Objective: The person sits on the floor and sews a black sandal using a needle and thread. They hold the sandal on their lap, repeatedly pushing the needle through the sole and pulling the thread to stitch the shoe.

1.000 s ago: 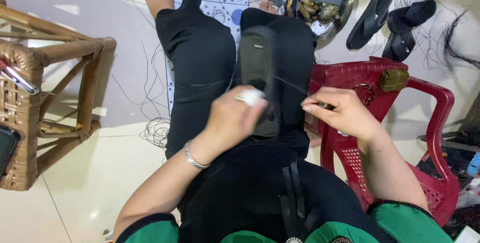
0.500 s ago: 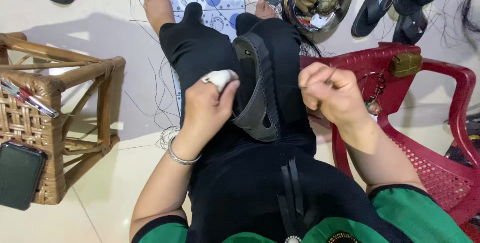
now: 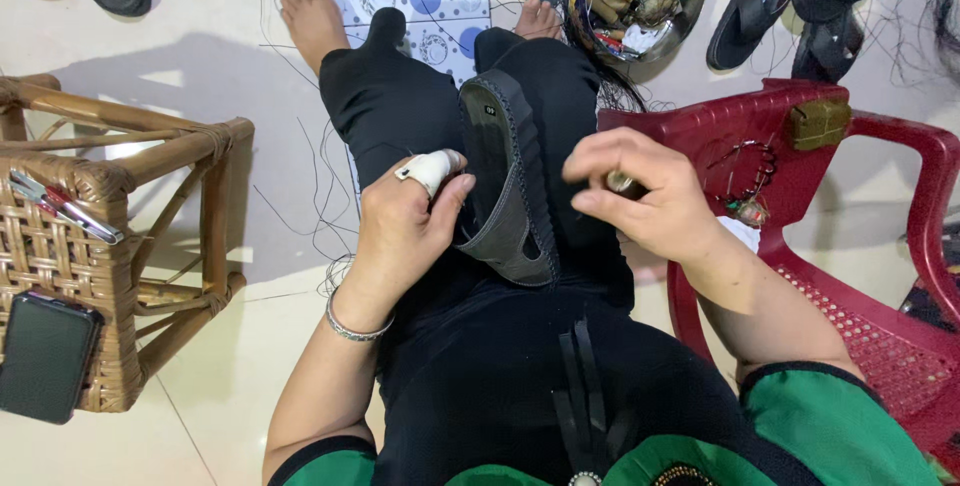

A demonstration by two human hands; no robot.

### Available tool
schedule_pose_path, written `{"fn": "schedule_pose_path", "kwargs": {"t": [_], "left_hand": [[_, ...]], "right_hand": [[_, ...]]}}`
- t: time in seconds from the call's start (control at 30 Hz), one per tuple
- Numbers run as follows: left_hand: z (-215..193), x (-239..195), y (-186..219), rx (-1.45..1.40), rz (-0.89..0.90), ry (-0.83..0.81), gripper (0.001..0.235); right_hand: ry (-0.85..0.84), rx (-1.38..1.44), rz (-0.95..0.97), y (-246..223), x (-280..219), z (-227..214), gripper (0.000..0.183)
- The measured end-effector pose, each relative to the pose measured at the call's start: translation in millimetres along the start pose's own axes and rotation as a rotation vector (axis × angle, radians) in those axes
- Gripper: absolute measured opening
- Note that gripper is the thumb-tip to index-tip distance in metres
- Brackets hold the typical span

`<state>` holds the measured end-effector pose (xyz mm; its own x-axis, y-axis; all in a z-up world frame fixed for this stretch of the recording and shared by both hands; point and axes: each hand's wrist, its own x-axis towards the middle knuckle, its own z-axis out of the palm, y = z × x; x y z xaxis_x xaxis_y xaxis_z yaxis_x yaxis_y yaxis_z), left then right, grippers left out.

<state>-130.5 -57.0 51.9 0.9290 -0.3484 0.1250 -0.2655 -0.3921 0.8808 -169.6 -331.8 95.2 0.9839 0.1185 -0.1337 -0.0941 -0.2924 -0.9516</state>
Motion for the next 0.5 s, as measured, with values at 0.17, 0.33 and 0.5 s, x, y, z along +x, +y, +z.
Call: {"fn": "schedule_pose_path", "kwargs": {"t": [0.17, 0.33, 0.5], "left_hand": [[-2.6, 1.4, 5.0, -0.011, -0.009, -0.007, 0.015], [0.0, 2.0, 7.8, -0.032, 0.015, 0.037, 0.013], [0.7, -1.9, 7.7, -0.047, 0.017, 0.051, 0.013]], "right_hand": [[-0.050, 0.383, -0.025, -1.1, -4.3, -0.3, 0.019], [-0.066, 0.161, -0.174, 4.5, -0.2, -2.3, 0.023], [-0.076, 0.211, -0.177, 10.6, -2.4, -8.4, 0.020]]}}
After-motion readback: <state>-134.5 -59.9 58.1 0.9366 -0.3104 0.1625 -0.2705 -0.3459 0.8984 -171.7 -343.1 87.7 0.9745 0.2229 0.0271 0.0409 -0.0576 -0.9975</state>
